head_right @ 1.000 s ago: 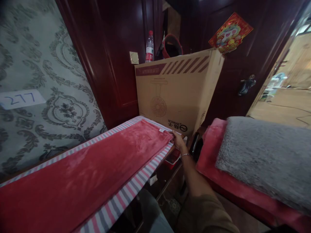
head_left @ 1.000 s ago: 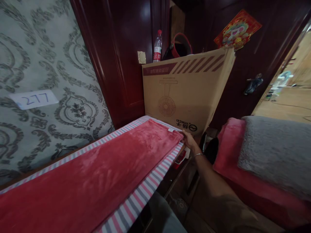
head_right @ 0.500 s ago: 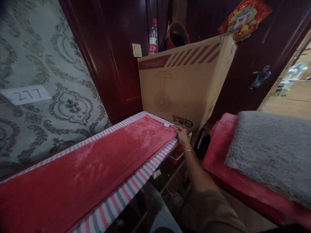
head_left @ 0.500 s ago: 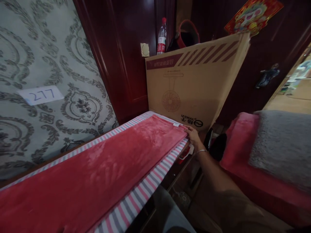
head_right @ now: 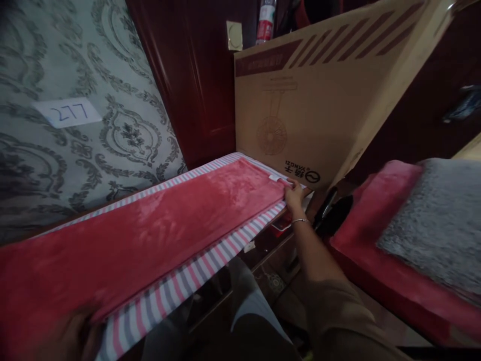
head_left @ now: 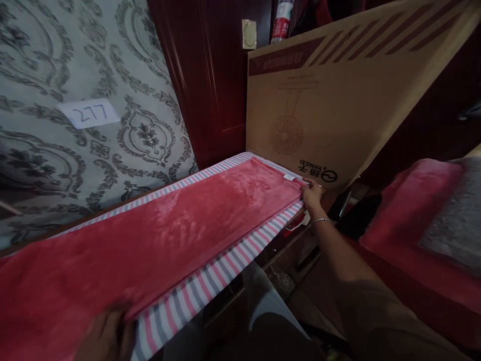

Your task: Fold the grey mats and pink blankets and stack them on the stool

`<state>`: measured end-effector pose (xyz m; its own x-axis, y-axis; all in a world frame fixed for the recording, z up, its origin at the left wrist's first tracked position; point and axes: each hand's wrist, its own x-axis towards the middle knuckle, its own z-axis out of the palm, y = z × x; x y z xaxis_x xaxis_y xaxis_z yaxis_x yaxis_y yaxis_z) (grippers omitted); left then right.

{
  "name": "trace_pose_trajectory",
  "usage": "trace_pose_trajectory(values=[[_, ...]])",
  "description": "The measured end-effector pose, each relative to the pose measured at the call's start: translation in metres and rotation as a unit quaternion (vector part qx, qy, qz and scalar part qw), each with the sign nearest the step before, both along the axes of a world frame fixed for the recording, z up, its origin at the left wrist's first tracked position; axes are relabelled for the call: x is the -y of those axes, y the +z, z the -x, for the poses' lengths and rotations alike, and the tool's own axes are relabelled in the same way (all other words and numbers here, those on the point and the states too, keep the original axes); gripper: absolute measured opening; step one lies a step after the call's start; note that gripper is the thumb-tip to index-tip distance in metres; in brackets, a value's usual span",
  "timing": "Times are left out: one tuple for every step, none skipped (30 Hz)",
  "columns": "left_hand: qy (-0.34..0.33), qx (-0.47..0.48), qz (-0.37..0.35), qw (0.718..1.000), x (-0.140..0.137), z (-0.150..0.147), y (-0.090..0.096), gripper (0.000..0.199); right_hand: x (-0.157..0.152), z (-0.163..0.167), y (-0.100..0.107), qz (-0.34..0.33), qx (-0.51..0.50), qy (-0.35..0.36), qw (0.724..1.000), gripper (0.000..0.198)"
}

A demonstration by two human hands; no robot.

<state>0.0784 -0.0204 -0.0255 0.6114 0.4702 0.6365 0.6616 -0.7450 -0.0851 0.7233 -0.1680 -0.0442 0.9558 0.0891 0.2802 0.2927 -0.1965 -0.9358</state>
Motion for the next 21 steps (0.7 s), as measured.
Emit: trace_pose_trajectory(values=[[-0.001, -0.011, 0.004, 1.0, 0.0, -0.001, 0.0, 0.025, 0.0, 0.003, 0.0, 0.014, 0.008, -0.009, 1.0, 0.053], [-0.002, -0.019, 0.011, 1.0, -0.001, -0.002, 0.0, 0.026, 0.0, 0.005, 0.0, 0.029, 0.016, -0.015, 0.999, 0.051], [-0.001, -0.024, 0.017, 1.0, -0.002, -0.002, 0.0, 0.026, 0.0, 0.007, 0.0, 0.043, 0.023, -0.019, 0.999, 0.05], [0.003, -0.025, 0.02, 0.999, -0.003, -0.001, 0.0, 0.026, 0.001, 0.009, 0.001, 0.057, 0.03, -0.022, 0.998, 0.048], [0.008, -0.027, 0.021, 0.999, -0.004, -0.001, 0.0, 0.026, 0.001, 0.01, 0.003, 0.071, 0.037, -0.023, 0.996, 0.047], [0.013, -0.031, 0.021, 0.999, -0.004, 0.0, 0.001, 0.026, 0.001, 0.012, 0.004, 0.085, 0.045, -0.025, 0.995, 0.046], [0.02, -0.034, 0.023, 0.999, -0.002, -0.001, 0.002, 0.026, 0.002, 0.013, 0.006, 0.098, 0.053, -0.027, 0.993, 0.045], [0.03, -0.036, 0.024, 0.999, 0.0, -0.003, 0.004, 0.027, 0.003, 0.017, 0.008, 0.109, 0.062, -0.032, 0.992, 0.046], [0.043, -0.041, 0.025, 0.998, 0.003, -0.008, 0.007, 0.03, 0.004, 0.021, 0.01, 0.118, 0.069, -0.042, 0.99, 0.047], [0.058, -0.046, 0.025, 0.997, 0.007, -0.014, 0.01, 0.033, 0.004, 0.028, 0.012, 0.125, 0.081, -0.054, 0.987, 0.049], [0.069, -0.052, 0.024, 0.996, 0.011, -0.023, 0.013, 0.035, 0.005, 0.036, 0.013, 0.129, 0.104, -0.057, 0.985, 0.051], [0.072, -0.061, 0.022, 0.995, 0.015, -0.035, 0.016, 0.037, 0.005, 0.046, 0.013, 0.127, 0.141, -0.04, 0.981, 0.051], [0.063, -0.073, 0.022, 0.995, 0.019, -0.048, 0.018, 0.038, 0.005, 0.058, 0.013, 0.123, 0.19, 0.004, 0.974, 0.05], [0.045, -0.083, 0.022, 0.995, 0.021, -0.063, 0.02, 0.038, 0.006, 0.071, 0.012, 0.118, 0.243, 0.077, 0.96, 0.046], [0.02, -0.089, 0.023, 0.996, 0.023, -0.078, 0.02, 0.037, 0.006, 0.084, 0.01, 0.114, 0.292, 0.166, 0.935, 0.042], [-0.005, -0.091, 0.025, 0.996, 0.024, -0.092, 0.018, 0.036, 0.007, 0.095, 0.009, 0.111, 0.329, 0.255, 0.902, 0.038], [-0.028, -0.088, 0.028, 0.995, 0.024, -0.106, 0.016, 0.035, 0.008, 0.105, 0.007, 0.111, 0.349, 0.327, 0.871, 0.035], [-0.046, -0.08, 0.032, 0.995, 0.023, -0.117, 0.013, 0.034, 0.009, 0.113, 0.005, 0.117, 0.358, 0.375, 0.847, 0.035], [-0.062, -0.071, 0.037, 0.995, 0.023, -0.126, 0.009, 0.033, 0.011, 0.119, 0.004, 0.123, 0.361, 0.398, 0.834, 0.036], [-0.074, -0.063, 0.042, 0.994, 0.022, -0.133, 0.006, 0.032, 0.013, 0.122, 0.003, 0.129, 0.361, 0.407, 0.83, 0.036], [-0.083, -0.057, 0.047, 0.994, 0.021, -0.138, 0.003, 0.032, 0.014, 0.122, 0.002, 0.132, 0.358, 0.407, 0.83, 0.035]])
